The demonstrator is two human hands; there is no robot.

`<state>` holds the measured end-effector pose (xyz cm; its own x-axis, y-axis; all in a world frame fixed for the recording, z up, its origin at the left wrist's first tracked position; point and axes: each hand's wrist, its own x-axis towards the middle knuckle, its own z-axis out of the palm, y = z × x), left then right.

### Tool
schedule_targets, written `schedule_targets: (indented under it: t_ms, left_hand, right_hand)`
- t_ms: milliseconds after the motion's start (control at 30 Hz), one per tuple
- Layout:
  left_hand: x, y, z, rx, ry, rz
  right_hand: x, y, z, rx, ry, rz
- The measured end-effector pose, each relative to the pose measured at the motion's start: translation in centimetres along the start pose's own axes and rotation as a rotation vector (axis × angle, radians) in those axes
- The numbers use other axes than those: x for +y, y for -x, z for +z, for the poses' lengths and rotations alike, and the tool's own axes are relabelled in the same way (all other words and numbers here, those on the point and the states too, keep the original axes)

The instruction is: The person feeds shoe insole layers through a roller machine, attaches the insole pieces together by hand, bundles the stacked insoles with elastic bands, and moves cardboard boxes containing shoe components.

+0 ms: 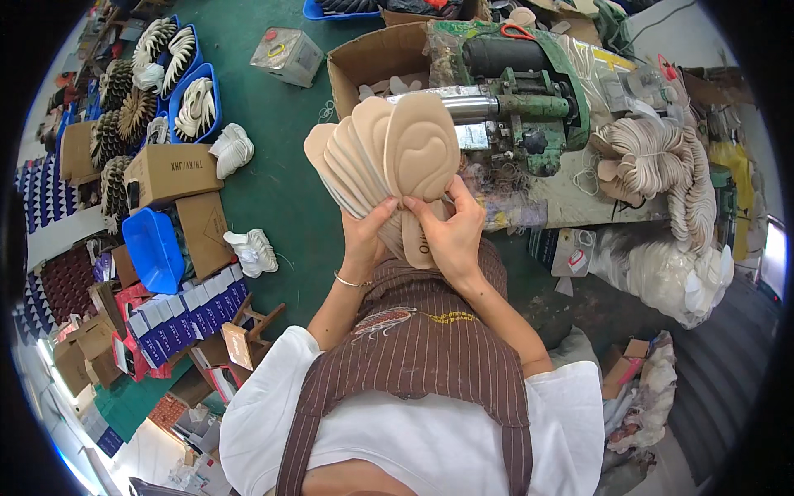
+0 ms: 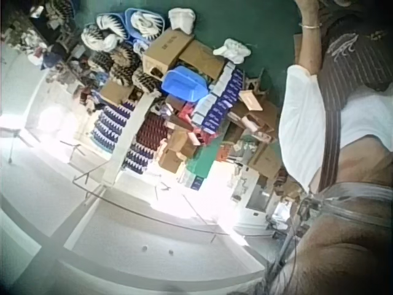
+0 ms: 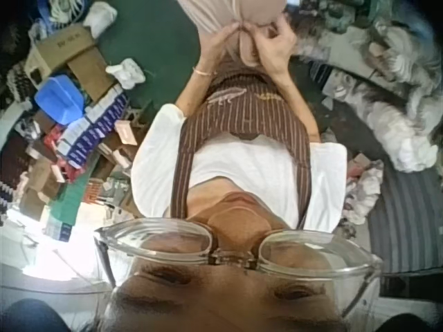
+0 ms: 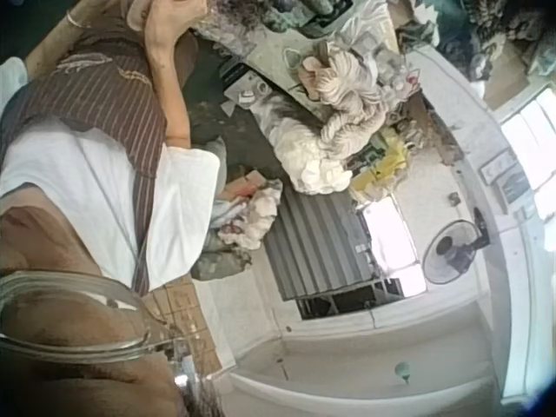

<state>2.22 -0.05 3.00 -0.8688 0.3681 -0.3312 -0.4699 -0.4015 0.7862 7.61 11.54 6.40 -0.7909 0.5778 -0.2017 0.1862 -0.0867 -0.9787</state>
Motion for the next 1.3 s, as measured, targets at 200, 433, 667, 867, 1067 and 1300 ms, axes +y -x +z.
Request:
schedule_targets:
  t_ms: [200, 433, 667, 867, 1067, 1300]
  left_hand:
    - [-0.7, -1.6, -2.0, 0.163, -0.012, 0.1]
    - [1.1, -3.4, -7.1, 0.079, 0.254, -0.171]
    - [0.0, -2.7, -6.3, -0.004, 0.286, -0.233]
    - [-0.3, -2.2, -4.5, 0.002, 0.052, -0.182]
    - [-1.4, -1.6, -2.2, 0.106, -0.208, 0.059]
    - [-1.0, -1.8, -3.5, 0.122, -0.133, 0.035]
  right_hand:
    - [4.2, 0.0, -0.6, 0.152, -0.155, -0.073]
    - [13.3, -2.4, -3.2, 0.202, 0.076, 0.001]
    - [10.7, -2.4, -2.1, -0.038, -0.203, 0.164]
    - [6.2, -6.2, -0.8, -0.159, -0.433, 0.401]
    - [7.1, -1.0, 2.1, -0.132, -0.192, 0.151]
    - [9.7, 0.0, -0.4, 0.019, -0.091, -0.105]
